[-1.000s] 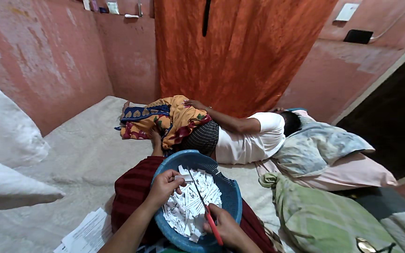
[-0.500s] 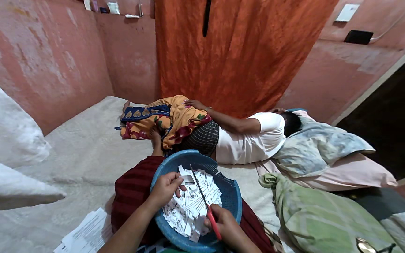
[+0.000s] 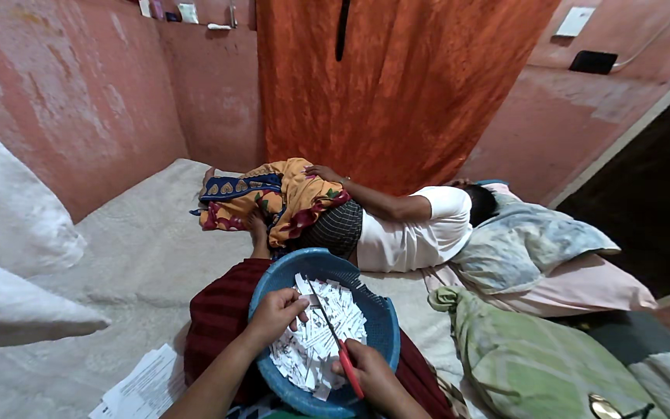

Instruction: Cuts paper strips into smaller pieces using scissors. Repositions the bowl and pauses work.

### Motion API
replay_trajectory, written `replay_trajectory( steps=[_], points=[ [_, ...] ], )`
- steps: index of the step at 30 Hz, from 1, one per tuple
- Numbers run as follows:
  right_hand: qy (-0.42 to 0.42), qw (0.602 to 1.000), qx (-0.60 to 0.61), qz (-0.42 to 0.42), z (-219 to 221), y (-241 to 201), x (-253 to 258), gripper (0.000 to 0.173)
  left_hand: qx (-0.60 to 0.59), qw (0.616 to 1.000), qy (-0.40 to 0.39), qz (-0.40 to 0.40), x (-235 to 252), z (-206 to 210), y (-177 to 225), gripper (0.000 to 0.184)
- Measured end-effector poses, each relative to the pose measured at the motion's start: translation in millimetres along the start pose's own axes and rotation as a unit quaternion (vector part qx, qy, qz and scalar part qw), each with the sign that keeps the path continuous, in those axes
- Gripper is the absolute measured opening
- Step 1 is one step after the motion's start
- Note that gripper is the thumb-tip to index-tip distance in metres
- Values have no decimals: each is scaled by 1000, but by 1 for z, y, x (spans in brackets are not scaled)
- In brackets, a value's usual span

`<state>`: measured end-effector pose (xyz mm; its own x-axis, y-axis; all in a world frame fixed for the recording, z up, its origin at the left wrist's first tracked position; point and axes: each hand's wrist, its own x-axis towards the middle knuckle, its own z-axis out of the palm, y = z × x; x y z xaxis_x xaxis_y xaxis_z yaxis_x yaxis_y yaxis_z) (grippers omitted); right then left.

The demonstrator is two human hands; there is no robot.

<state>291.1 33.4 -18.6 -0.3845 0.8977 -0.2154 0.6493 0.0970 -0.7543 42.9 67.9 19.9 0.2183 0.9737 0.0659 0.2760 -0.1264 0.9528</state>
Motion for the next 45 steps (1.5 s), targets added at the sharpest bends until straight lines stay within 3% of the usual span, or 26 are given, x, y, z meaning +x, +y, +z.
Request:
replay_trajectory(
  steps=[3,9,19,25,35,45],
  points=[
    [7,999,46,-3,2,6,1,49,-7,1000,20,-2,-1,0,1,20],
    [-46,999,-11,14,-3,0,2,68,-20,999,28,5,0,1,1,21],
    [-15,1000,18,-13,0,4,0,48,-6,1000,2,10,0,0,-1,23],
    [-53,998,-5,15,-2,1,2,65,-28,1000,-5,10,0,1,-1,24],
    [-58,998,-27,14,-2,-2,2,69,-14,999,29,-7,-3,3,4,25],
    [-19,999,-27,7,1,-3,1,51,26,999,-23,-4,0,2,1,27]
  ],
)
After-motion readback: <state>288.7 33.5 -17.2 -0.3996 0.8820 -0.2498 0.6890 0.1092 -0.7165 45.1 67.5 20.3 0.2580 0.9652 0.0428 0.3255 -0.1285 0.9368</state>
